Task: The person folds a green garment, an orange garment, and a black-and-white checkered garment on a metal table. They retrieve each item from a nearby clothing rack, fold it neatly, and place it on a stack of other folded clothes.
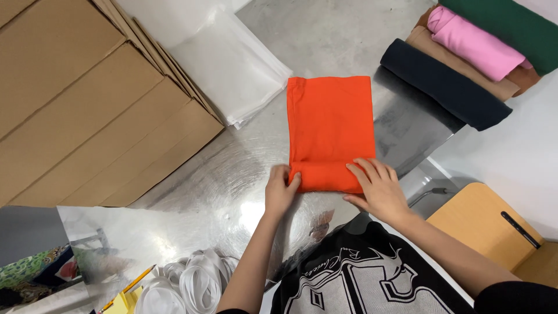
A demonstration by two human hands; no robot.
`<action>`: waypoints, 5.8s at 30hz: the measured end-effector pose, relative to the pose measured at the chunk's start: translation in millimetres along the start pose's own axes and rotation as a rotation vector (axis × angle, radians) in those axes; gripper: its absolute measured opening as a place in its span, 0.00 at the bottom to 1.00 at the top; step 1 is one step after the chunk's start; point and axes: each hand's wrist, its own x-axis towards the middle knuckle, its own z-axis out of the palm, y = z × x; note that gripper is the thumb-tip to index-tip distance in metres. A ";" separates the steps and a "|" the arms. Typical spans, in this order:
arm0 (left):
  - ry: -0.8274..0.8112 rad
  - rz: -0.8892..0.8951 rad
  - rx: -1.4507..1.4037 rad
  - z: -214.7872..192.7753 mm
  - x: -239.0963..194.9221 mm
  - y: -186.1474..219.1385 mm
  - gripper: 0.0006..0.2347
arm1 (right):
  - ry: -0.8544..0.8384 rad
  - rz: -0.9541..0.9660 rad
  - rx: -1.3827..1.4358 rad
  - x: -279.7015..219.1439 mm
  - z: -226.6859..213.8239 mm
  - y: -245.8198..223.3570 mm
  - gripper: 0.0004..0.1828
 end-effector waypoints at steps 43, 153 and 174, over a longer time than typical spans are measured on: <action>-0.056 0.283 0.164 -8.2 -13.9 46.3 0.40 | -0.292 0.013 0.201 51.0 -26.6 47.7 0.40; 0.021 0.034 -0.073 231.2 252.8 347.1 0.42 | 0.145 0.445 0.194 85.1 -137.9 355.0 0.30; 0.576 -0.375 0.253 164.4 89.8 113.2 0.23 | 0.037 -0.316 0.355 183.7 -69.2 210.4 0.34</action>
